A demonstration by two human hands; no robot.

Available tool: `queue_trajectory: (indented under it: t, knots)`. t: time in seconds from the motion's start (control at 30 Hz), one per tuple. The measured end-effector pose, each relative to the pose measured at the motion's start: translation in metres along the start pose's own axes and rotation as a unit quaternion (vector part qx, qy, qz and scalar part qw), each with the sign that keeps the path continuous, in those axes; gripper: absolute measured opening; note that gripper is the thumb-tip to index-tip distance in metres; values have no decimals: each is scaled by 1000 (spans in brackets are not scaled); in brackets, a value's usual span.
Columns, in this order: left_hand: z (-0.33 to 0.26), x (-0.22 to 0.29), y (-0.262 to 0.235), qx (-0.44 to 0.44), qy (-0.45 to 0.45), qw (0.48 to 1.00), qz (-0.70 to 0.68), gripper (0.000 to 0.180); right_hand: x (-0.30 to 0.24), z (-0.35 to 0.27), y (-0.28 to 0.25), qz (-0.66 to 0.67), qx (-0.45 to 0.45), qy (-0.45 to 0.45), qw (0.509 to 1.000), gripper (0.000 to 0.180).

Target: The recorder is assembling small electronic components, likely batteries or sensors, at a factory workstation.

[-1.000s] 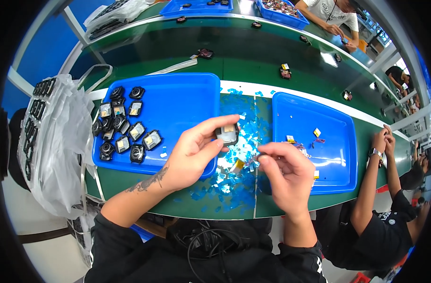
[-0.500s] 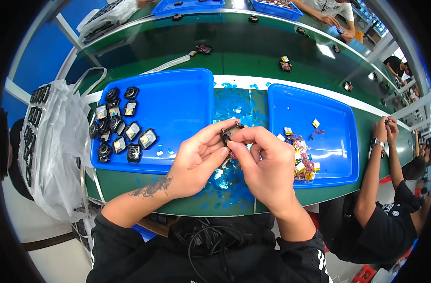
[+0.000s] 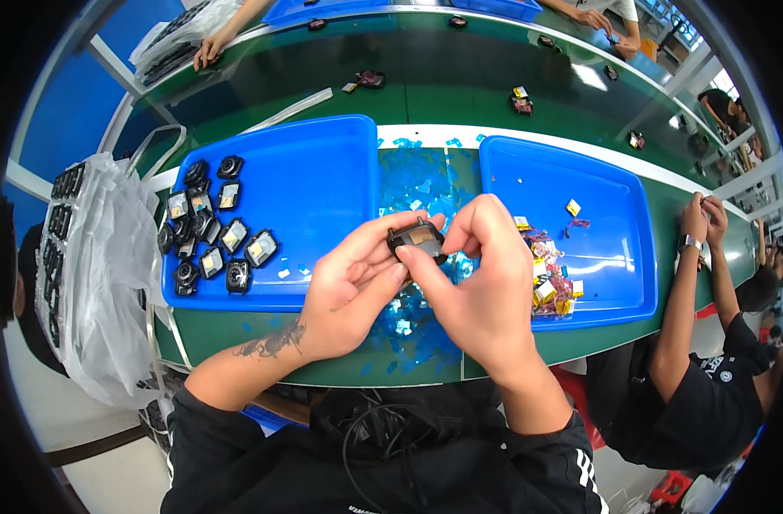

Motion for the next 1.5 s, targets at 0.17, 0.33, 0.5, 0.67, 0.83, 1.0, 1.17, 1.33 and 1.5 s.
queue_trajectory:
  t: [0.17,0.33,0.5,0.67,0.83,1.0,1.17,1.33,1.5]
  knots:
    - [0,-2,5,84,38,994,-55,46,2,-10,-4,293,35,162,942,23]
    - [0,-9,-6,56,52,981,177,32,2,-28,-13,287,-21,165,943,9]
    - [0,3,-9,54,92,952,288,35,0,-24,-13,329,-35,210,920,10]
    - [3,13,-15,29,115,934,337,34,14,-22,-20,341,-50,205,916,9]
    - [3,11,-17,48,231,858,457,22,26,-13,-24,513,-126,325,784,8]
    - [1,10,-17,37,177,879,441,20,30,-15,-25,458,-122,242,847,7]
    - [1,9,-18,-23,-105,980,165,10,20,-21,-27,396,-120,219,883,9]
    - [4,5,-18,-76,-129,974,168,17,9,-22,-16,352,-79,218,907,22]
    - [4,4,-15,-39,-121,988,89,34,18,-34,-3,270,9,129,954,25]
Point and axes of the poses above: each hand's wrist, its own z-axis towards the middle knuckle, its own y-axis out of the palm, x = y × z, the point moved 1 cm from there along z, towards the middle knuckle, and after that the axes turned 14 degrees about z, right-handed, at the moved point
